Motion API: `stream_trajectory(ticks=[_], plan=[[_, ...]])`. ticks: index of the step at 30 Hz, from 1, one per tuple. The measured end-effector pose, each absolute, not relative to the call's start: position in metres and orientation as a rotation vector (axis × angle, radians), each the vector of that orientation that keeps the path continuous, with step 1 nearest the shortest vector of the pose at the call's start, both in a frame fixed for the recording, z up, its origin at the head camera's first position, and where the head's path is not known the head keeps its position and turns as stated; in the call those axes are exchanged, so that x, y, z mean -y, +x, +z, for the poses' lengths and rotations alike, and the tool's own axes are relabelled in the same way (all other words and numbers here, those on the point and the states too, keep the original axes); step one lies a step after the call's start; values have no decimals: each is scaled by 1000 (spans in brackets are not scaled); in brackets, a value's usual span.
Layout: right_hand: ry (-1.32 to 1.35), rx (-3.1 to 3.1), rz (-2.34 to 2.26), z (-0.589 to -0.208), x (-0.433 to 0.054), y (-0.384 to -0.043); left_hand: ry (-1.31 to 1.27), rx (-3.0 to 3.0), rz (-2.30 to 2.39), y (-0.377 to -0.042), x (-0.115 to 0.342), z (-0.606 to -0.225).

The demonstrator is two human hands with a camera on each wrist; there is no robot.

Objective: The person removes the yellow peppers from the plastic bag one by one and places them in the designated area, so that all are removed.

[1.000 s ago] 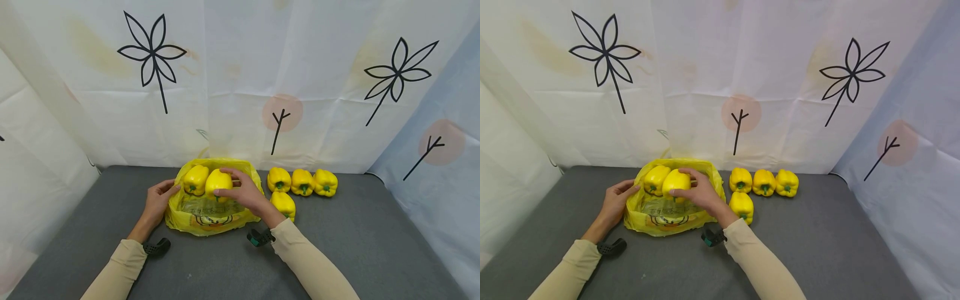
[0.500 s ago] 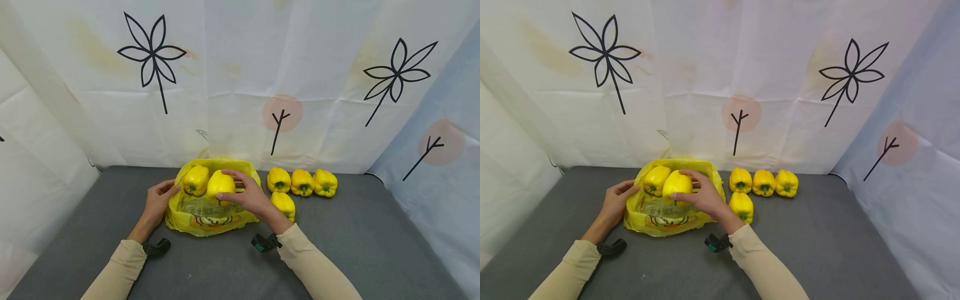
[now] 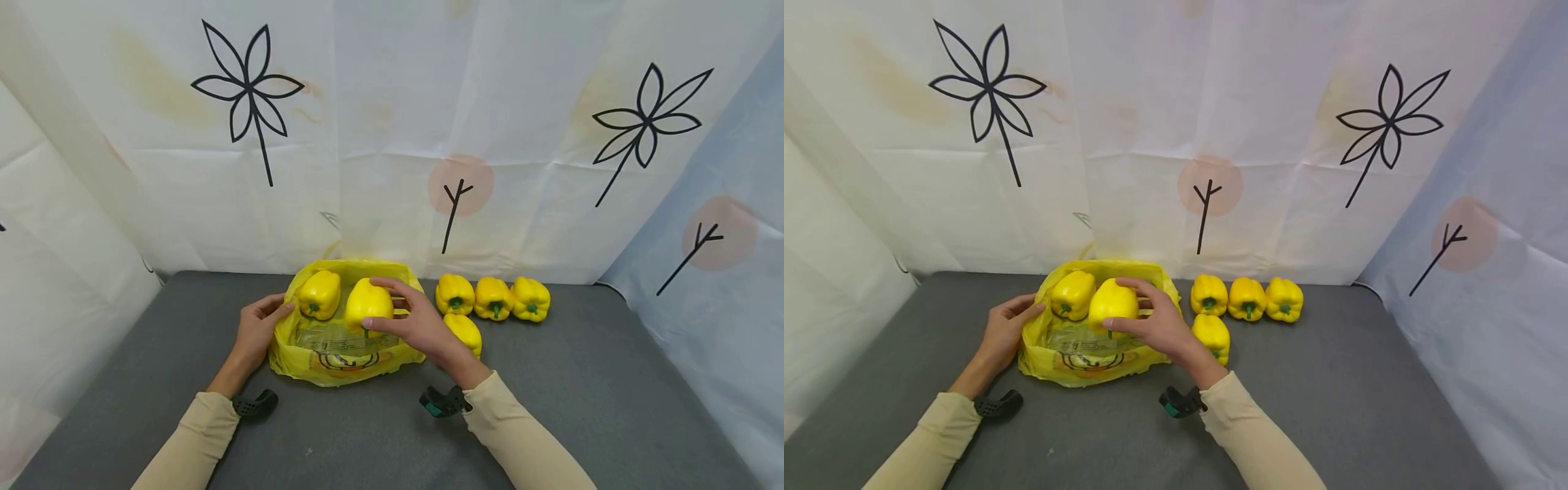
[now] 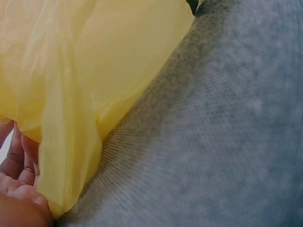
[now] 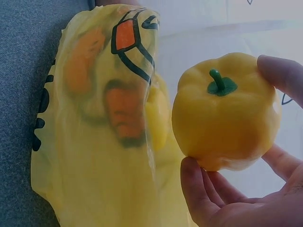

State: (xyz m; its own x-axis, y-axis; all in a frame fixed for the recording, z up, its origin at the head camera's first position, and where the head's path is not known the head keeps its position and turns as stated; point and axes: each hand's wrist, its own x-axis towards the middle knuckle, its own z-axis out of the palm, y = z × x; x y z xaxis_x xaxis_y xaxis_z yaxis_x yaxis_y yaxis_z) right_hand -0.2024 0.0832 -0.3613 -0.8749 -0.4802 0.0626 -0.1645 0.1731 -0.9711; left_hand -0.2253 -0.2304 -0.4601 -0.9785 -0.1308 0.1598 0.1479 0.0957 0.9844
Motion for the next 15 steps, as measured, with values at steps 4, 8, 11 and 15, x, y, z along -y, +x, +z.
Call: stream_trajectory(ticks=[4,8,11,15], plan=[[-626,-2177,-1772,-360,-87,-201,-14,2169,-1972,-226,230,-460],[-621,-2148,-1796,-360,-90,-199,-15,2173,-1968,-226,230,-460],[-621,-2144,-1801,-360,-93,-199,-14,2173,-1970,-226,231,-460],[-623,-2156,-1799,-359,-97,-198,-15,2172,-1971,-226,231,-460]])
